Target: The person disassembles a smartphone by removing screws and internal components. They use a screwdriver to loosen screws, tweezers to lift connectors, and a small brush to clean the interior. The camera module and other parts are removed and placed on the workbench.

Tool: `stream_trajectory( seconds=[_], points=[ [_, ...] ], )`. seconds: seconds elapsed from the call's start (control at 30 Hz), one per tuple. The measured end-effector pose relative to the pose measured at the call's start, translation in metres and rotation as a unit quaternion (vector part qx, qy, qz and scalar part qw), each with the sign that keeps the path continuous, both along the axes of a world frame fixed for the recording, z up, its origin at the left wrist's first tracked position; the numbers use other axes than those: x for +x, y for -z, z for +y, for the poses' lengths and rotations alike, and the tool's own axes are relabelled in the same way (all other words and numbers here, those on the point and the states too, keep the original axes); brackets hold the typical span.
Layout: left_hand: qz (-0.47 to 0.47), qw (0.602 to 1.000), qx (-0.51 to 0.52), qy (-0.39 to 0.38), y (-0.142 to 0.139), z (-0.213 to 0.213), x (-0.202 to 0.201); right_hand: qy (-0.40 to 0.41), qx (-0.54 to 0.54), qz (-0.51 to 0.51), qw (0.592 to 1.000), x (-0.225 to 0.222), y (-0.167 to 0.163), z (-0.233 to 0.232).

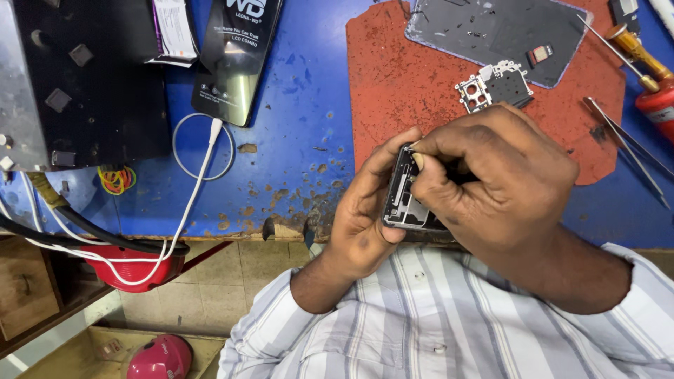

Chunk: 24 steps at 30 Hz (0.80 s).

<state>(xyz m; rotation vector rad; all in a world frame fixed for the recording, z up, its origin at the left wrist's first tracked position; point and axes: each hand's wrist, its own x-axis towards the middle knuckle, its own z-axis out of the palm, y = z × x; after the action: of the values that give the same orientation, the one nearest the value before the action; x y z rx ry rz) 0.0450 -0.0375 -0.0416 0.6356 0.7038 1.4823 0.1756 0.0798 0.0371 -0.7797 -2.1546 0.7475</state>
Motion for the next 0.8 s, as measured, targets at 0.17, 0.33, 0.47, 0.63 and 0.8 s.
stream_trajectory(
  seconds=[0.17,0.33,0.47,0.63,0.8],
  points=[
    [0.014,1.0,0.004,-0.004,-0.0009,-0.0009,-0.0001,0.01,0.011,0.003,1.0,-0.0009,0.0012,-0.0017],
    [0.026,1.0,0.014,-0.011,-0.002,0.0001,-0.0002,0.019,0.013,-0.001,1.0,-0.0034,0.0013,-0.0054],
    [0.02,1.0,0.017,-0.012,-0.0018,-0.0003,0.0005,0.021,0.021,0.0,1.0,-0.0047,0.0005,-0.0052],
    [0.007,0.999,0.026,-0.016,-0.0004,0.0,0.0005,-0.016,0.019,0.016,1.0,-0.0045,-0.0005,-0.0021],
    [-0.01,1.0,0.02,-0.014,-0.0007,-0.0013,0.0007,-0.016,0.032,0.011,0.999,-0.0045,0.0011,-0.0017]
  ],
)
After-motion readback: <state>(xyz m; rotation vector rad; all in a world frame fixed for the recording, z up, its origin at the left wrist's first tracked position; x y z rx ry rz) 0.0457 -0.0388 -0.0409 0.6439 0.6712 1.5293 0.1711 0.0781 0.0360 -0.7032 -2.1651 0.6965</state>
